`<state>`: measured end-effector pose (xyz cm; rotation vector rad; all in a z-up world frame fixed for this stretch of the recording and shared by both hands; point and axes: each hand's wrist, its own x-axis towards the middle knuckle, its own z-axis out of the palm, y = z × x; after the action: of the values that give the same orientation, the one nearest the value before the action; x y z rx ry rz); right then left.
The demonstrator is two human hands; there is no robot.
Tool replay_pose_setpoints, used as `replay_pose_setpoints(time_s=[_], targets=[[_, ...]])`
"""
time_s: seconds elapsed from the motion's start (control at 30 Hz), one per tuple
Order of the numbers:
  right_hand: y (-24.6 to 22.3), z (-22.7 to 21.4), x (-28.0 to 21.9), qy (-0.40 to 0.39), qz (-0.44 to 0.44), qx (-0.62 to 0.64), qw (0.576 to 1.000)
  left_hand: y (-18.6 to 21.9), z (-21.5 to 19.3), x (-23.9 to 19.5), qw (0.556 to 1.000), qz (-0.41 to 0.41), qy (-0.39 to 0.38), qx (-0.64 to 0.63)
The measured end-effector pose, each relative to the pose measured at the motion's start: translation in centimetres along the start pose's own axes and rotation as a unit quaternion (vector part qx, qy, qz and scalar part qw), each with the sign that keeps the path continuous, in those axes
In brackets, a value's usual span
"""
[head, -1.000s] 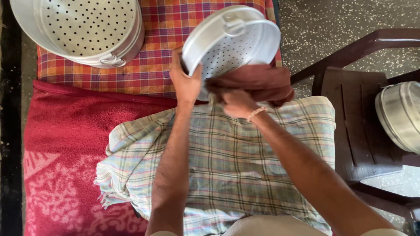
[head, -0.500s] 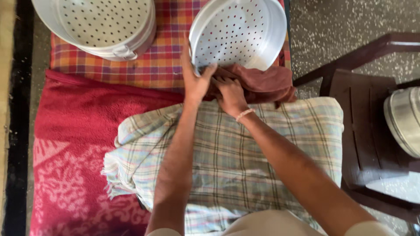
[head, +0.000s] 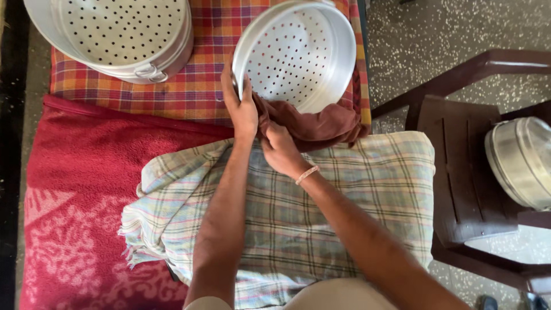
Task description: The person wipes the interior and exterior surfaces of white perforated metal colanders using a brown cloth. They handle one colander at a time, rotate it to reach all sides, and place the cleaned colander onto a stack on a nearby chair.
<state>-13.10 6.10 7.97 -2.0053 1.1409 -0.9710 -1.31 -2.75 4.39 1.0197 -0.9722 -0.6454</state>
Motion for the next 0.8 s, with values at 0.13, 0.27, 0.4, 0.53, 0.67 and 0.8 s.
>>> replay_pose_setpoints(time_s=[0.13, 0.27, 0.4, 0.53, 0.67, 0.8], targets=[[-0.4, 0.0, -0.1, -0.037, -0.03, -0.035, 0.998, 3.5, -0.7, 0.5, 0.999, 0.019, -0.008, 0.029], [-0.1, -1.9, -0.3, -0.063, -0.065, -0.107, 0.99, 5.2, -1.2, 1.5, 0.996, 0.07, -0.033, 0.043], [1.0, -5.9, -0.8, -0.182, 0.036, -0.27, 0.945, 5.3, -1.8, 1.7, 0.986, 0.076, -0.045, 0.139], [2.9, -11.6, 0.8, -0.179, -0.004, -0.437, 0.882, 5.6, -1.5, 1.6, 0.984, 0.071, -0.049, 0.153], [3.0, -10.8, 1.2, -0.25, 0.043, -0.415, 0.873, 6.2, -0.7, 0.8, 0.984, 0.072, -0.028, 0.163], [1.8, -5.9, 1.3, -0.297, 0.08, -0.238, 0.921, 6.5, -0.4, 0.7, 0.983, 0.098, -0.02, 0.157]])
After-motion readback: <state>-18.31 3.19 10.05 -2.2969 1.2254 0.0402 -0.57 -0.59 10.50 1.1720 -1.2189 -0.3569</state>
